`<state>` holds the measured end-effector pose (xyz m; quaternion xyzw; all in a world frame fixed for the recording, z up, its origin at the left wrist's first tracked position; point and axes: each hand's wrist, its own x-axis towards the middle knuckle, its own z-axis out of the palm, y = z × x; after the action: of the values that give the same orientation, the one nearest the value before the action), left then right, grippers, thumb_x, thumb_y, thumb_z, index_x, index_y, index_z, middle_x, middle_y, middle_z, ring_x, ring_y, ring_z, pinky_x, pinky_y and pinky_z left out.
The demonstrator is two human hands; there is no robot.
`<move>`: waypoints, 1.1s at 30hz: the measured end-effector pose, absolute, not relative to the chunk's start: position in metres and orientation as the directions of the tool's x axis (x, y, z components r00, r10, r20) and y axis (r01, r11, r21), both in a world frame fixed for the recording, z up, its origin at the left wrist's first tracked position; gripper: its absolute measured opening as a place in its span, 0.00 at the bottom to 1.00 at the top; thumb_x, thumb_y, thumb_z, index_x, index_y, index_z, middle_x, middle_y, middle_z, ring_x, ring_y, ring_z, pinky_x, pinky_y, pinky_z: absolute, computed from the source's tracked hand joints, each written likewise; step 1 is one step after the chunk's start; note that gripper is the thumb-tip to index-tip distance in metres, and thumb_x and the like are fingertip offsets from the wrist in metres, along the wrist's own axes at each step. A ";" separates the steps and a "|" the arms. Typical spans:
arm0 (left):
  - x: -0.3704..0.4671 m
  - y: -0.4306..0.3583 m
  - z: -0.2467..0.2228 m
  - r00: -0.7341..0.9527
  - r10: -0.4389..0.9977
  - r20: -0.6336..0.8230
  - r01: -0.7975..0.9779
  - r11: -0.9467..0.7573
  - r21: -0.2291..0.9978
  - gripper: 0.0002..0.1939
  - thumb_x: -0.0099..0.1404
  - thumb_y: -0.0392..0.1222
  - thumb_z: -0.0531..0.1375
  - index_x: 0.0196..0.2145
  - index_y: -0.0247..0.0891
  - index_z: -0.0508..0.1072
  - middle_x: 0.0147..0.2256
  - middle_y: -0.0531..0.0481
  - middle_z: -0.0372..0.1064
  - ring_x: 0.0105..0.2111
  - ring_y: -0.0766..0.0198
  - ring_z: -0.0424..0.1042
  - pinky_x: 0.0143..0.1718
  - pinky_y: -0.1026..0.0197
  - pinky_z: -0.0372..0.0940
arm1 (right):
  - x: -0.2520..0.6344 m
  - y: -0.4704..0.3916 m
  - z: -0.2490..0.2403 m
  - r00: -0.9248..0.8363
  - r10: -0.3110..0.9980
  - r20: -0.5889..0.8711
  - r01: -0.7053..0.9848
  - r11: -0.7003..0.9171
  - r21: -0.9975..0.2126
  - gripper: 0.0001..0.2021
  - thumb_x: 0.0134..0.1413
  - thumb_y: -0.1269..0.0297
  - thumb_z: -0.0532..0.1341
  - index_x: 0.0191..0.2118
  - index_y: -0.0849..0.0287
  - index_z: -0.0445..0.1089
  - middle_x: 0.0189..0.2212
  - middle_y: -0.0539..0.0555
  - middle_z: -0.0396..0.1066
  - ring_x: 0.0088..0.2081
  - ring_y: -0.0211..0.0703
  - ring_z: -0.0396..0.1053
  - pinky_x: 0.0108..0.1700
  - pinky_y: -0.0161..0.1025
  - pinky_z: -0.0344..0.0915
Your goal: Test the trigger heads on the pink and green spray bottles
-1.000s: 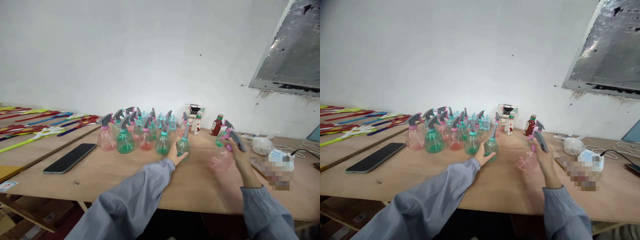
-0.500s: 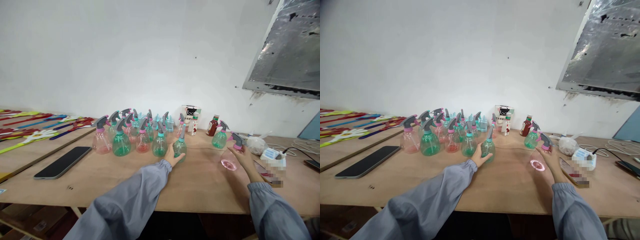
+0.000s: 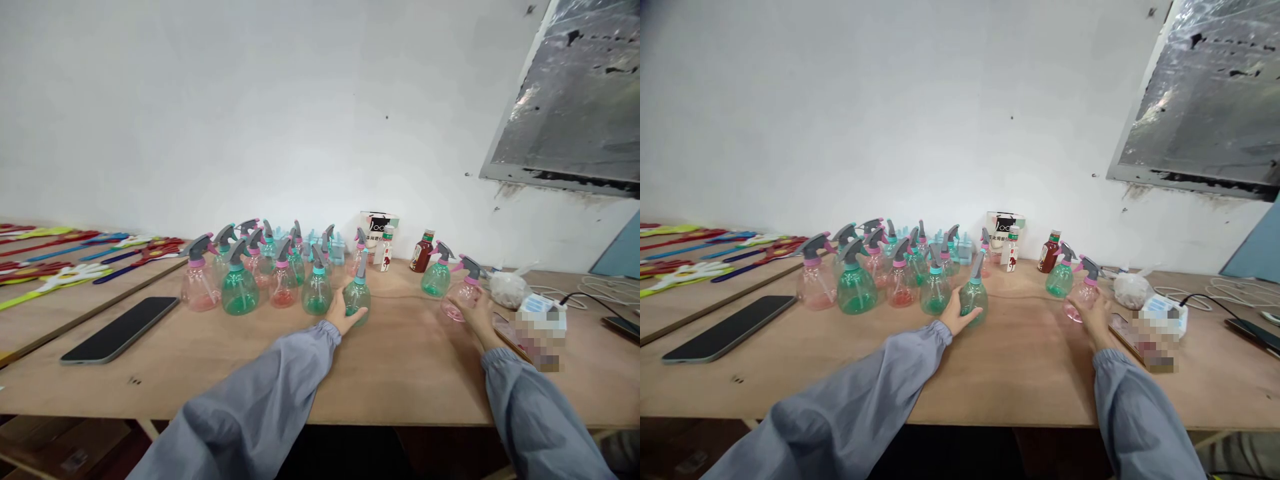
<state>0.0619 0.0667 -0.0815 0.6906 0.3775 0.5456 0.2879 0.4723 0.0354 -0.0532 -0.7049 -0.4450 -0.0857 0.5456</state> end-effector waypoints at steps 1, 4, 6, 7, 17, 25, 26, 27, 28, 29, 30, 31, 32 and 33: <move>0.062 0.067 -0.082 0.117 0.836 0.537 0.207 -0.549 0.810 0.44 0.52 0.49 0.72 0.60 0.39 0.56 0.58 0.37 0.63 0.62 0.42 0.64 0.66 0.36 0.56 | 0.470 0.039 -0.053 0.606 0.534 0.590 0.711 -0.031 -0.702 0.59 0.27 0.26 0.65 0.61 0.64 0.58 0.56 0.73 0.61 0.57 0.70 0.59 0.58 0.61 0.58; 0.060 0.066 -0.082 0.128 0.827 0.548 0.212 -0.562 0.799 0.43 0.53 0.49 0.72 0.60 0.40 0.56 0.58 0.38 0.64 0.61 0.43 0.65 0.66 0.37 0.57 | 0.461 0.045 -0.052 0.639 0.544 0.544 0.683 -0.076 -0.726 0.61 0.28 0.25 0.64 0.63 0.66 0.56 0.59 0.75 0.58 0.61 0.72 0.55 0.62 0.60 0.54; 0.059 0.066 -0.081 0.152 0.823 0.548 0.219 -0.568 0.793 0.43 0.53 0.50 0.72 0.60 0.40 0.56 0.58 0.38 0.64 0.61 0.44 0.65 0.65 0.36 0.57 | 0.457 0.046 -0.052 0.637 0.538 0.553 0.689 -0.075 -0.721 0.62 0.29 0.25 0.64 0.64 0.67 0.55 0.61 0.76 0.57 0.62 0.73 0.55 0.62 0.61 0.53; 0.059 0.065 -0.081 0.159 0.823 0.546 0.224 -0.568 0.792 0.43 0.54 0.50 0.71 0.60 0.39 0.56 0.58 0.37 0.63 0.61 0.43 0.65 0.65 0.36 0.57 | 0.455 0.047 -0.053 0.635 0.534 0.558 0.694 -0.078 -0.716 0.62 0.30 0.24 0.63 0.65 0.67 0.54 0.61 0.77 0.57 0.62 0.74 0.55 0.63 0.62 0.53; 0.060 0.058 -0.074 0.136 0.841 0.523 0.231 -0.540 0.809 0.45 0.50 0.49 0.73 0.60 0.38 0.57 0.57 0.37 0.63 0.61 0.42 0.64 0.65 0.37 0.57 | 0.412 0.031 -0.035 0.659 0.317 0.682 0.723 -0.014 -0.691 0.58 0.42 0.26 0.59 0.67 0.69 0.49 0.64 0.80 0.52 0.66 0.76 0.51 0.64 0.71 0.47; 0.078 0.015 -0.067 0.323 0.795 0.514 0.317 -0.603 0.732 0.48 0.43 0.63 0.75 0.56 0.39 0.64 0.52 0.40 0.65 0.56 0.43 0.67 0.59 0.38 0.62 | 0.272 -0.015 -0.022 -0.012 0.746 0.666 0.519 0.574 -0.634 0.39 0.52 0.41 0.66 0.65 0.49 0.55 0.62 0.61 0.61 0.63 0.57 0.61 0.64 0.59 0.60; 0.080 0.008 -0.069 0.351 0.788 0.505 0.325 -0.609 0.724 0.49 0.43 0.64 0.74 0.56 0.40 0.64 0.51 0.40 0.65 0.55 0.43 0.67 0.59 0.39 0.62 | 0.259 -0.016 -0.021 -0.036 0.769 0.638 0.442 0.585 -0.680 0.40 0.51 0.41 0.67 0.66 0.48 0.55 0.63 0.60 0.62 0.64 0.56 0.61 0.64 0.57 0.60; 0.083 0.004 -0.071 0.383 0.777 0.499 0.329 -0.620 0.712 0.49 0.44 0.65 0.73 0.57 0.40 0.64 0.51 0.41 0.66 0.55 0.43 0.67 0.58 0.39 0.63 | 0.251 -0.016 -0.019 -0.040 0.783 0.621 0.383 0.586 -0.714 0.40 0.50 0.41 0.67 0.66 0.47 0.56 0.62 0.59 0.63 0.63 0.55 0.62 0.64 0.56 0.61; 0.084 0.002 -0.072 0.411 0.762 0.501 0.323 -0.635 0.701 0.46 0.48 0.66 0.71 0.58 0.40 0.64 0.50 0.41 0.66 0.54 0.43 0.67 0.57 0.39 0.63 | 0.246 -0.015 -0.017 -0.036 0.793 0.608 0.342 0.582 -0.738 0.39 0.49 0.40 0.68 0.65 0.47 0.59 0.61 0.59 0.66 0.62 0.55 0.63 0.63 0.55 0.62; 0.086 0.002 -0.072 0.426 0.743 0.517 0.301 -0.655 0.693 0.42 0.54 0.66 0.68 0.58 0.41 0.64 0.50 0.41 0.67 0.53 0.45 0.68 0.57 0.39 0.63 | 0.245 -0.013 -0.015 -0.023 0.800 0.599 0.319 0.574 -0.755 0.38 0.49 0.40 0.68 0.63 0.47 0.62 0.58 0.58 0.69 0.61 0.54 0.65 0.63 0.54 0.63; 0.088 0.006 -0.070 0.418 0.726 0.547 0.266 -0.673 0.690 0.36 0.60 0.65 0.63 0.59 0.41 0.65 0.49 0.42 0.68 0.53 0.47 0.69 0.57 0.41 0.63 | 0.246 -0.012 -0.013 0.002 0.805 0.593 0.305 0.564 -0.767 0.36 0.49 0.40 0.68 0.61 0.48 0.65 0.56 0.58 0.71 0.59 0.54 0.67 0.63 0.54 0.63; 0.091 0.013 -0.065 0.381 0.717 0.584 0.227 -0.684 0.693 0.30 0.67 0.62 0.58 0.58 0.41 0.65 0.48 0.42 0.68 0.52 0.50 0.69 0.58 0.43 0.63 | 0.249 -0.011 -0.012 0.035 0.807 0.589 0.289 0.556 -0.779 0.34 0.48 0.40 0.68 0.60 0.48 0.67 0.54 0.57 0.73 0.58 0.54 0.68 0.63 0.55 0.63; 0.094 0.023 -0.058 0.320 0.718 0.618 0.199 -0.689 0.697 0.24 0.71 0.58 0.53 0.57 0.41 0.67 0.49 0.43 0.68 0.53 0.53 0.69 0.59 0.45 0.63 | 0.253 -0.010 -0.011 0.071 0.809 0.583 0.264 0.549 -0.793 0.34 0.48 0.40 0.68 0.59 0.48 0.69 0.53 0.57 0.75 0.57 0.55 0.69 0.63 0.55 0.62; 0.099 0.036 -0.048 0.239 0.734 0.636 0.192 -0.677 0.710 0.21 0.74 0.54 0.50 0.56 0.42 0.68 0.50 0.43 0.67 0.55 0.55 0.68 0.61 0.48 0.61 | 0.258 -0.009 -0.010 0.111 0.813 0.571 0.229 0.538 -0.811 0.33 0.47 0.39 0.68 0.57 0.49 0.70 0.51 0.57 0.76 0.56 0.55 0.70 0.63 0.56 0.62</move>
<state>0.0990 0.0360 -0.0484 0.7447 0.3107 0.5331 0.2544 0.2581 -0.0094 -0.0100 -0.4182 -0.6232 0.2365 0.6171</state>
